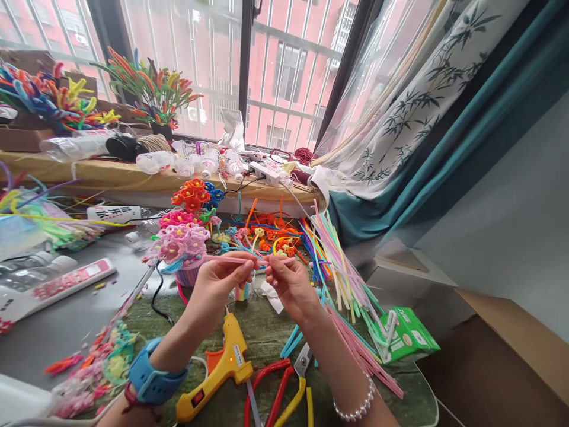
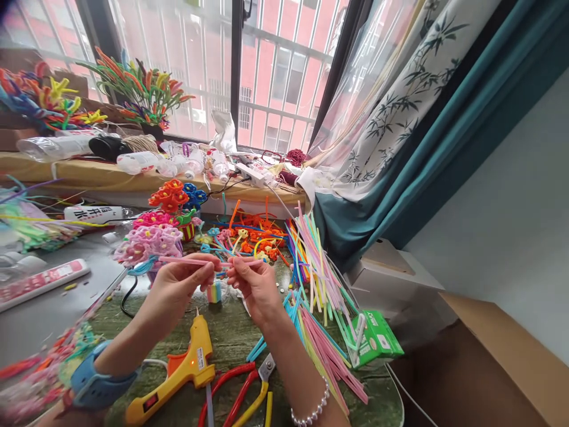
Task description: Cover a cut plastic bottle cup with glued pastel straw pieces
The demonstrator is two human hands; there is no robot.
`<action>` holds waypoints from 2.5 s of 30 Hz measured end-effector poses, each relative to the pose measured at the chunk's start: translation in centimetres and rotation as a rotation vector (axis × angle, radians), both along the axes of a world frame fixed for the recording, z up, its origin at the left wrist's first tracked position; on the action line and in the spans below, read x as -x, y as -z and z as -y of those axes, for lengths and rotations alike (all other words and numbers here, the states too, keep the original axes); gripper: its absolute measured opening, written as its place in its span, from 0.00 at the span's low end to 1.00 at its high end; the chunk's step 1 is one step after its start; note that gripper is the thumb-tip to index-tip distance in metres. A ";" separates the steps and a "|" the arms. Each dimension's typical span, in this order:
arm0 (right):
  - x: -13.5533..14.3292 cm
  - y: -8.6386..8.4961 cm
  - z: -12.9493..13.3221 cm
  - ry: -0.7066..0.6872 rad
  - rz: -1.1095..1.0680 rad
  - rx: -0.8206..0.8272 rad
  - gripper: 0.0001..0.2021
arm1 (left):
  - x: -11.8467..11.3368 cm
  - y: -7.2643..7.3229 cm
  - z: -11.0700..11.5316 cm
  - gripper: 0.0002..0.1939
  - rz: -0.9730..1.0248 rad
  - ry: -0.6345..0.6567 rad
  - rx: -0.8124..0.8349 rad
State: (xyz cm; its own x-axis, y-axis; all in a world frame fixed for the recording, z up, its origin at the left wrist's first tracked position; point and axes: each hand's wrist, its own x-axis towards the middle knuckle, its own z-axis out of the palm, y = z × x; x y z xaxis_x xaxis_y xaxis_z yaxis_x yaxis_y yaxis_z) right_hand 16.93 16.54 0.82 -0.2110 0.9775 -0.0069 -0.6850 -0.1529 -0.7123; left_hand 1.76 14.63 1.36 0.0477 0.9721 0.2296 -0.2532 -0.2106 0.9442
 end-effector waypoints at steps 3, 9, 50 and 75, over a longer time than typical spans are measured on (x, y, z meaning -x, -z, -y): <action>0.1 1.1 0.2 0.007 -0.039 0.032 0.16 | 0.0 0.7 0.1 0.10 0.044 -0.016 0.043; 0.2 2.5 0.7 0.065 -0.137 0.152 0.17 | -0.2 0.0 0.7 0.15 0.140 -0.073 0.115; -1.1 2.3 1.1 -0.086 0.099 -0.193 0.16 | -0.6 0.6 1.5 0.20 -0.127 0.433 0.235; -0.3 2.0 1.3 0.121 0.046 -0.191 0.08 | -0.2 0.0 1.6 0.13 -0.340 0.049 0.063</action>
